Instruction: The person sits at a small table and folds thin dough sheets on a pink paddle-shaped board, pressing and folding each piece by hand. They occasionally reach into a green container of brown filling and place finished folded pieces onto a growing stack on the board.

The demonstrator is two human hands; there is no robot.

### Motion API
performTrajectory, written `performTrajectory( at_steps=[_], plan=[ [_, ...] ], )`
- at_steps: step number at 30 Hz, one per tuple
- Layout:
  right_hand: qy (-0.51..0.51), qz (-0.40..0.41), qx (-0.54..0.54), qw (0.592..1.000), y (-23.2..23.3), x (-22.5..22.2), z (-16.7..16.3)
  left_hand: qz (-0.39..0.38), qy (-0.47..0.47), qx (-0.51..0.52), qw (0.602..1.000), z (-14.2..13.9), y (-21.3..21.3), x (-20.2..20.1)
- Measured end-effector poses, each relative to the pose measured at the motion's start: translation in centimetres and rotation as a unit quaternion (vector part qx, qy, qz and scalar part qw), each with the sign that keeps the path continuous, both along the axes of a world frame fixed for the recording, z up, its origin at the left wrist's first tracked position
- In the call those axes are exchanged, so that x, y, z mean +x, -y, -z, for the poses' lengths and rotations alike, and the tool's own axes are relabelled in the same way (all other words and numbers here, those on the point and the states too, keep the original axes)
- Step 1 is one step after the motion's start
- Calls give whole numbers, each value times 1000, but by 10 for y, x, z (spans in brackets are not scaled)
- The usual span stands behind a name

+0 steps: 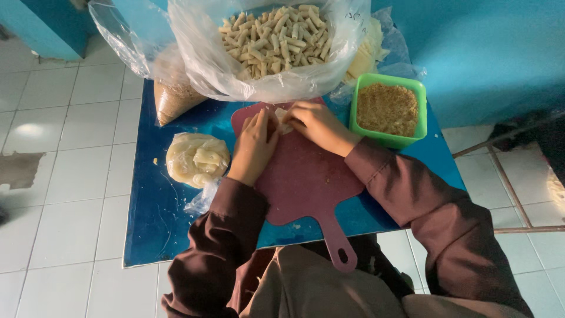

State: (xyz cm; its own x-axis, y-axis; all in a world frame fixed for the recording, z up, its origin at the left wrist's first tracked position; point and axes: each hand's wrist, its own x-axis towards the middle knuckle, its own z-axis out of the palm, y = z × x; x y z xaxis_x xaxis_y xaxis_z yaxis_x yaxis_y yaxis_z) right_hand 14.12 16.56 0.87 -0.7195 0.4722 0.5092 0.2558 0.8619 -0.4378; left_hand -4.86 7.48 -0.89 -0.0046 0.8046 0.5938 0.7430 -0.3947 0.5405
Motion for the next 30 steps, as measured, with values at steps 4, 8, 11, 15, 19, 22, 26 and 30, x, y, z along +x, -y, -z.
performTrajectory(
  at_steps=[4,8,11,15,19,22,26,30],
  plan=[
    [28,-20,12,999,-3,3,-3,60,-18,-9,998,-8,8,-13],
    [43,-9,39,998,-2,3,-7,43,-106,7,993,-10,4,-13],
    [40,-8,61,997,1,2,-10,20,-165,50,985,-5,0,-10],
    [15,-25,104,994,4,0,-11,-23,-153,54,986,4,-10,-7],
    [3,-9,39,999,-3,-7,-5,-25,-57,19,998,7,-14,-7],
    [-8,-11,27,1000,-11,-10,-1,-15,-21,9,1000,4,-13,-7],
    [7,2,-20,1000,-15,-10,0,-14,-14,-10,1000,0,-10,-6],
    [13,17,-99,995,-17,-14,-4,-33,-28,-10,999,-1,-10,-6]
  ],
)
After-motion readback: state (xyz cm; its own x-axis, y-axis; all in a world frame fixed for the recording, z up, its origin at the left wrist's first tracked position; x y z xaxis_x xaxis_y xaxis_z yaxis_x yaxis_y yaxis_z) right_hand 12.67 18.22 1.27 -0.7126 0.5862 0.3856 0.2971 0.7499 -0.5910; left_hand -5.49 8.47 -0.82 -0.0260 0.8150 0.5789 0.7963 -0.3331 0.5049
